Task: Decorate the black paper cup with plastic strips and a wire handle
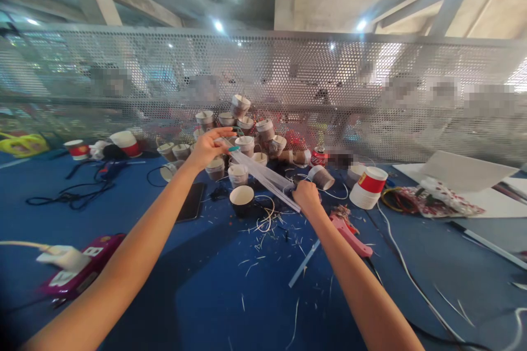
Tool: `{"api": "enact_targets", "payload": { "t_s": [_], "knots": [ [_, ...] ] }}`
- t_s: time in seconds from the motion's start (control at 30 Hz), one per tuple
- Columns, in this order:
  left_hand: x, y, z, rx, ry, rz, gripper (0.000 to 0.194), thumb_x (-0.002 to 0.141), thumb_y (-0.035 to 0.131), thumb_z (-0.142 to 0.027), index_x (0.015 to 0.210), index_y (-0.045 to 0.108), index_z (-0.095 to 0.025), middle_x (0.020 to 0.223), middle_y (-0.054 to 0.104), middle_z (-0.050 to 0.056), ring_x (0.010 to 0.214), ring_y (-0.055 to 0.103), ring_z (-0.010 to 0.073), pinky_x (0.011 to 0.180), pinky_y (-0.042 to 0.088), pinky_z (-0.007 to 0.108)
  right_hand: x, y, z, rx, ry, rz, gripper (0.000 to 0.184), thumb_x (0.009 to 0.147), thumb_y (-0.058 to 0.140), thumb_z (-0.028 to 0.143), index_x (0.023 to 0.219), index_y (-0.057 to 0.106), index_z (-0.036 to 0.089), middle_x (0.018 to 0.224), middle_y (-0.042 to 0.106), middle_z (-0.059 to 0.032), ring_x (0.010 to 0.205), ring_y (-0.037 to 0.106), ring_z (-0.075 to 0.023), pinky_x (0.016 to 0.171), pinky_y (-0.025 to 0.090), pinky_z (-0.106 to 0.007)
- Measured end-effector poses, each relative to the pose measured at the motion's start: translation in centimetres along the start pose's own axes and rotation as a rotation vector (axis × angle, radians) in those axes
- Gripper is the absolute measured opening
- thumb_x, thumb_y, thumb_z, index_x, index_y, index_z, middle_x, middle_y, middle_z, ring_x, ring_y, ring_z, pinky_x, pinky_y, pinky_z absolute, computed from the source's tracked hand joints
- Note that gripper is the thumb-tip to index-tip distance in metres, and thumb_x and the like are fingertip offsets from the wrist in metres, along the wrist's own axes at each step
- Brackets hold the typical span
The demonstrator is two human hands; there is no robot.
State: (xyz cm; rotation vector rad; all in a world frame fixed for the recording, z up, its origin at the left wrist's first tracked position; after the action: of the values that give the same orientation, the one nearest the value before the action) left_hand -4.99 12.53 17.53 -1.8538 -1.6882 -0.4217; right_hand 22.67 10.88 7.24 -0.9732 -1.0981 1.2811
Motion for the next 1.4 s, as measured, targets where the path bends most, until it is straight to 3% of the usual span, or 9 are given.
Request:
{"api": "enact_targets", "payload": {
  "t_s": [0.3,0.4,0.5,0.6,0.7,0.97,1.07,1.2,1.4],
  "knots": [
    [-0.7,-0.1,-3.3,0.038,0.212,-0.168,0.057,0.055,0.081,-0.035,0.104,0.060,-0.017,0.090,0.069,0.005,0.064,0.064,0.0107,0.057,0.052,0.021,-2.2,-8.4,1.3,0.394,-0.213,-0.102,0.052,0.092,0.029,0.047,0.088,0.071,0.016,0.078,0.070,-0.0098,0.074,0.065,-0.0209,0.064,0.046,-0.029],
    [-0.9,0.2,-4.1,0.082,0.259,-0.169,0.050,0.058,0.080,-0.036,0.101,0.061,-0.016,0.086,0.069,0.004,0.064,0.064,0.0108,0.060,0.053,0.022,-4.3,-11.0,0.7,0.062,-0.097,-0.282,0.049,0.089,0.037,0.050,0.078,0.071,0.016,0.074,0.067,-0.0132,0.077,0.064,-0.0264,0.068,0.044,-0.035],
    [-1.0,0.5,-4.4,0.121,0.274,-0.152,0.047,0.061,0.079,-0.034,0.100,0.062,-0.016,0.081,0.069,0.003,0.066,0.065,0.0119,0.061,0.053,0.023,-5.5,-12.1,1.4,-0.060,-0.208,-0.365,0.049,0.090,0.036,0.050,0.080,0.069,0.016,0.078,0.067,-0.0140,0.086,0.062,-0.0278,0.077,0.043,-0.039],
    [-1.1,1.1,-4.3,0.153,0.247,-0.126,0.044,0.062,0.078,-0.034,0.099,0.062,-0.016,0.074,0.068,0.002,0.067,0.065,0.0132,0.062,0.053,0.024,-5.7,-11.2,3.3,0.140,-0.519,-0.329,0.041,0.090,0.040,0.048,0.102,0.064,0.017,0.102,0.066,-0.0105,0.102,0.057,-0.0239,0.089,0.040,-0.036],
    [-1.4,2.1,-4.1,0.185,0.200,-0.099,0.043,0.063,0.077,-0.035,0.098,0.062,-0.016,0.072,0.068,0.001,0.064,0.064,0.0131,0.060,0.052,0.024,-5.0,-9.2,4.5,0.260,-0.566,-0.276,0.054,0.080,0.057,0.049,0.122,0.051,0.015,0.121,0.059,-0.0125,0.112,0.051,-0.0253,0.092,0.040,-0.036],
    [-2.9,3.5,-4.3,0.042,0.208,-0.090,0.048,0.071,0.068,-0.048,0.108,0.054,-0.021,0.091,0.063,0.005,0.075,0.063,0.0152,0.068,0.053,0.030,-4.4,-6.4,5.4,0.568,-0.536,0.133,0.021,0.082,0.054,0.032,0.070,0.061,0.016,0.066,0.067,-0.0026,0.052,0.061,-0.0125,0.055,0.046,-0.024],
    [-5.7,3.0,-2.5,-0.091,0.229,-0.227,0.051,0.079,0.051,-0.059,0.118,0.045,-0.026,0.117,0.052,0.010,0.098,0.059,0.0196,0.080,0.052,0.035,-4.8,-5.8,5.4,0.746,-0.523,0.365,0.023,0.079,0.055,0.037,0.071,0.062,0.016,0.056,0.064,0.0005,0.038,0.053,-0.0089,0.040,0.041,-0.021],
    [-10.4,3.9,1.8,-0.066,0.103,-0.190,0.078,0.065,0.062,-0.065,0.126,0.029,-0.028,0.130,0.039,0.013,0.118,0.047,0.0251,0.099,0.041,0.044,-5.7,-4.3,5.8,0.786,-0.572,0.667,0.025,0.076,0.057,0.040,0.070,0.062,0.016,0.058,0.065,-0.0006,0.046,0.059,-0.0110,0.044,0.046,-0.022],
    [-13.8,6.3,6.3,0.143,-0.191,0.046,0.108,0.046,0.083,-0.046,0.131,0.023,-0.019,0.134,0.036,0.021,0.124,0.039,0.0336,0.105,0.030,0.052,-6.2,-1.5,7.9,0.353,-0.730,0.512,0.016,0.076,0.059,0.023,0.062,0.064,0.017,0.058,0.062,-0.0002,0.057,0.060,-0.0118,0.055,0.045,-0.021]
  ]
}}
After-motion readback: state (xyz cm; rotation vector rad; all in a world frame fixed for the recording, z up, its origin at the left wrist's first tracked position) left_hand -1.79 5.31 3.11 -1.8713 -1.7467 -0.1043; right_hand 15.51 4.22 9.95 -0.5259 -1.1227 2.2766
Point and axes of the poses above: each hand's wrist, its own x-axis towards the middle knuckle, its own y-axis out of the palm, z = x × y, the point moved 5 cm from there along x, towards the middle knuckle
